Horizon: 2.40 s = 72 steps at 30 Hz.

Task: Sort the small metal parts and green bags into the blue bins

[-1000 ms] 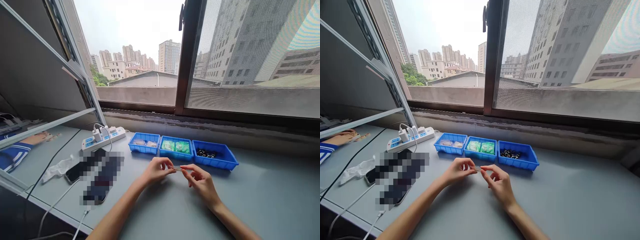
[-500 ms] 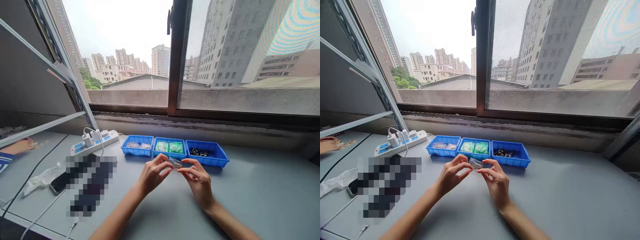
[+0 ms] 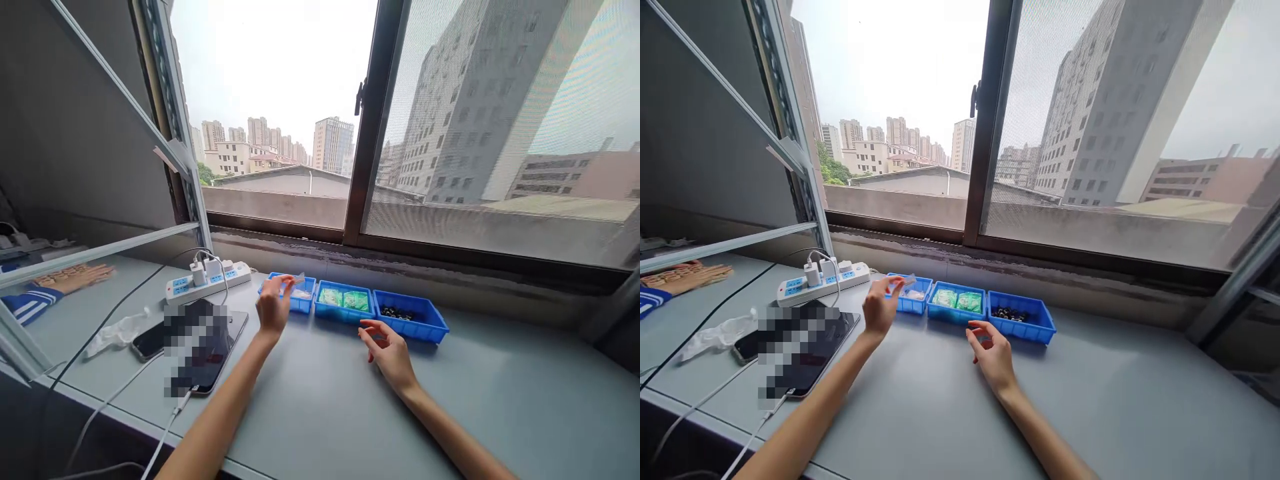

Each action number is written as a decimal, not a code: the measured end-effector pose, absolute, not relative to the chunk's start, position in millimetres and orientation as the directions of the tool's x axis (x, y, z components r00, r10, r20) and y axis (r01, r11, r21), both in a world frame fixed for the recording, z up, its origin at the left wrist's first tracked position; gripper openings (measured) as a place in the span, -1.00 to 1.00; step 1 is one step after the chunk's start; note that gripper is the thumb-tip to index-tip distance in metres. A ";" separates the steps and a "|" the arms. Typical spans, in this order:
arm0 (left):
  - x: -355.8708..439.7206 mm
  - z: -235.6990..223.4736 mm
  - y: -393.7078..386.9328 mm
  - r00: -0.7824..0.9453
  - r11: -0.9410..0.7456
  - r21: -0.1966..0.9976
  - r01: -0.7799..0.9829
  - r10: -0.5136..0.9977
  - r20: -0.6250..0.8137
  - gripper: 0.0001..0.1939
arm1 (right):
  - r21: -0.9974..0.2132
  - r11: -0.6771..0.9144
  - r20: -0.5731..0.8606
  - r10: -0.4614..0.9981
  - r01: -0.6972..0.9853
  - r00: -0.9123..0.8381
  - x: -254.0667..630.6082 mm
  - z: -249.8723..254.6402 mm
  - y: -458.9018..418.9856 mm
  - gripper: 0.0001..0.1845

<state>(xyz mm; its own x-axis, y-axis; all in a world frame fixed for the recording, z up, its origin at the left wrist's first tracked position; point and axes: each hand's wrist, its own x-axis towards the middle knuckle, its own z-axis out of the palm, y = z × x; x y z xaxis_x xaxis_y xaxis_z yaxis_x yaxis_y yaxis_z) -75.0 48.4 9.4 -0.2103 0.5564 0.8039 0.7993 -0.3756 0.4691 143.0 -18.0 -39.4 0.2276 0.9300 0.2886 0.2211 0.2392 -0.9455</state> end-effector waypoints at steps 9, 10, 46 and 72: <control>-111.5 36.6 88.9 -0.390 -0.133 0.589 0.798 0.631 0.670 -0.85 | -0.974 0.176 0.194 0.973 0.142 0.126 145.3 -39.4 -17.1 -0.31; -112.6 32.5 90.0 -0.376 -0.125 0.576 0.808 0.644 0.666 -0.86 | -0.977 0.164 0.181 0.977 0.139 0.115 145.9 -41.0 -16.1 -0.30; -22.5 -1.9 35.6 0.673 -0.820 -0.087 0.566 0.398 0.623 -0.79 | -0.385 0.407 0.384 0.887 0.828 -0.257 146.0 -35.5 -24.7 -0.79; -18.5 -8.6 27.1 0.694 -0.710 0.186 0.679 0.704 0.152 -0.77 | -0.382 0.290 0.382 0.914 0.878 -0.135 175.9 -32.4 -12.5 -0.71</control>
